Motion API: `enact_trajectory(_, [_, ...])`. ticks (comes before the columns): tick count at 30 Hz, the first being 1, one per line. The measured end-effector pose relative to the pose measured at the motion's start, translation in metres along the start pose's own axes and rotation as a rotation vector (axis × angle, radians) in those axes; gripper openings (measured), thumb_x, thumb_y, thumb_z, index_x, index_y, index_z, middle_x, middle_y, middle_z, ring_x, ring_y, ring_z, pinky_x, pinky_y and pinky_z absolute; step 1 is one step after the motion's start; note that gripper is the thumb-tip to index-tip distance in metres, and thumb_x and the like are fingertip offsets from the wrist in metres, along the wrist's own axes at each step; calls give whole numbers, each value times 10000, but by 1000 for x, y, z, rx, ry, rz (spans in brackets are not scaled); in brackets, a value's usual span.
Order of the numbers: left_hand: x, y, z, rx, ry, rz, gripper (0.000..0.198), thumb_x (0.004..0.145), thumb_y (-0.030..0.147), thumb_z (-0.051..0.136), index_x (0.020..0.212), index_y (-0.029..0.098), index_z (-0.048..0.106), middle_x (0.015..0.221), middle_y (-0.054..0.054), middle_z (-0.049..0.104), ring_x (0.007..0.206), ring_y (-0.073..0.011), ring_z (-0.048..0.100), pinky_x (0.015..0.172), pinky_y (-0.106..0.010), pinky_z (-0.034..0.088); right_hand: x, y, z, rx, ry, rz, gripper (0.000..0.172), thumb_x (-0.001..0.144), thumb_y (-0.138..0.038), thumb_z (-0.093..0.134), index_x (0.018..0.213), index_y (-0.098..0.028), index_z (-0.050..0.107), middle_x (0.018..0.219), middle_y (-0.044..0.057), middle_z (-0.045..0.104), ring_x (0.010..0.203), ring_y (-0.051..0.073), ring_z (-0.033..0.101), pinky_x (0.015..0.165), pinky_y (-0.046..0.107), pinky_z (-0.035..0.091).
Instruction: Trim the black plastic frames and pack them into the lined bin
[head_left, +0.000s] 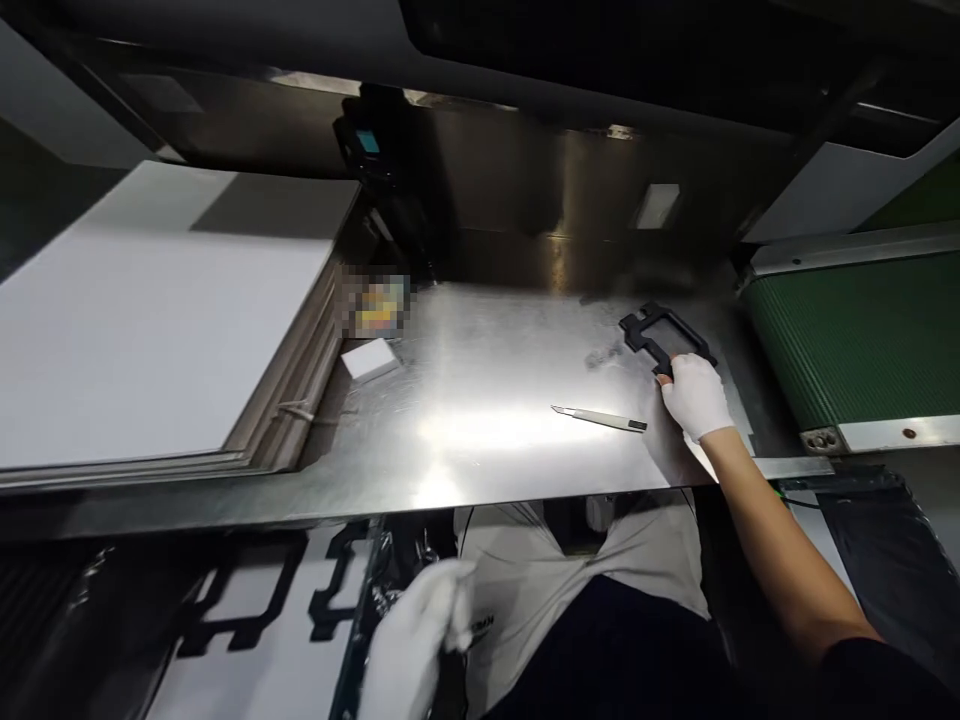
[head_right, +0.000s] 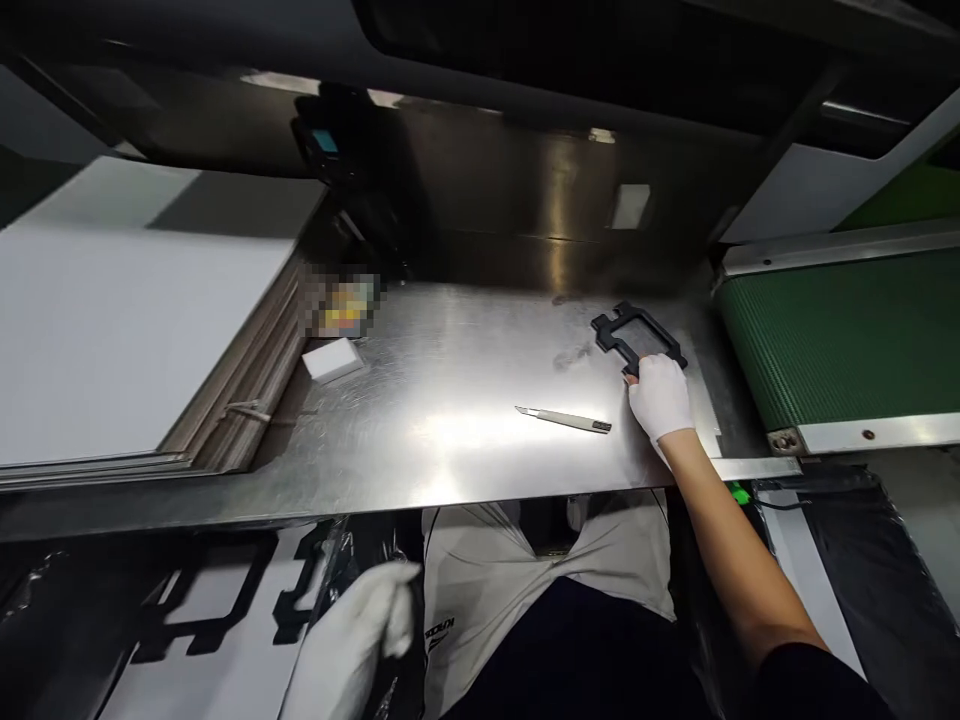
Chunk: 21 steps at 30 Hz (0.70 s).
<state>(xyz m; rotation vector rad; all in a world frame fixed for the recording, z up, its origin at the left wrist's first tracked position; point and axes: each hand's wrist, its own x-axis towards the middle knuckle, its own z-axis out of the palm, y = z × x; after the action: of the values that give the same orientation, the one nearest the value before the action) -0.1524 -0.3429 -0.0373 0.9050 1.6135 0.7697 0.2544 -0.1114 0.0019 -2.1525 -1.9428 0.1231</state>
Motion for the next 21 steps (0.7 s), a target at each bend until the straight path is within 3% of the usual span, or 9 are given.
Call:
enact_trajectory(3, [16,76,61,-101,-289,113,527,1007,639,642,1261,186,731,885,-62,753,760,-228,690,729,-366,581,9,8,-8,19,-57,14,205,912,-317,752,1009,-142,708,1069,180,740,1081,315,678,983,404,480])
enact_trajectory(5, [33,113,99,-192,-349,159,590,1020,633,635,1393,178,683,1097,-115,786,917,-257,742,867,-406,607,-6,-10,-18,84,-59,13,227,896,-347,761,1024,-172,695,1051,129,740,1022,289,682,917,380,500])
enact_trajectory(7, [45,133,126,-370,-368,184,673,1029,652,606,1506,177,607,1362,-172,739,1164,-310,741,1041,-468,589,-40,-37,-31,234,-78,-101,226,897,-340,755,1058,-197,686,1074,96,735,1026,277,680,920,382,513])
enact_trajectory(9, [47,138,137,-436,-331,245,632,1057,641,547,1496,194,628,1523,-167,663,1379,-336,649,1215,-513,486,-80,-63,-44,442,-190,-379,209,922,-346,769,1073,-224,693,1116,77,735,1078,270,678,973,396,526])
enact_trajectory(12, [23,125,120,-202,-128,337,430,993,592,668,1186,225,778,1448,-113,726,1449,-364,586,1321,-546,349,-116,-86,-51,645,-325,-611,164,1005,-371,737,1095,-236,714,1145,61,741,1101,249,683,988,388,546])
enact_trajectory(14, [-4,109,96,-146,41,262,393,943,620,704,867,235,724,1190,-99,810,1361,-398,644,1236,-570,451,-111,-91,-41,575,-291,-482,136,1080,-320,626,1073,-225,724,1140,74,735,1064,241,682,945,376,551])
enact_trajectory(16, [-30,90,73,-202,136,71,538,990,685,579,679,246,584,889,-85,781,1210,-391,713,1024,-511,591,-89,-93,-24,362,-294,-326,179,1108,-276,560,1113,-207,724,1176,105,723,1069,258,671,934,382,537])
enact_trajectory(18, [-49,71,59,-179,129,-131,610,993,722,542,612,246,529,711,-76,700,1001,-359,745,819,-426,615,-64,-98,-5,143,-388,-279,209,1107,-267,558,1236,-177,695,1236,150,704,1113,288,658,958,401,517])
enact_trajectory(21, [-60,43,62,-143,31,-294,663,940,789,585,581,235,525,634,-72,650,742,-288,685,687,-370,568,-39,-103,10,5,-552,-297,244,1091,-266,570,1287,-147,653,1249,186,691,1092,303,667,918,389,512])
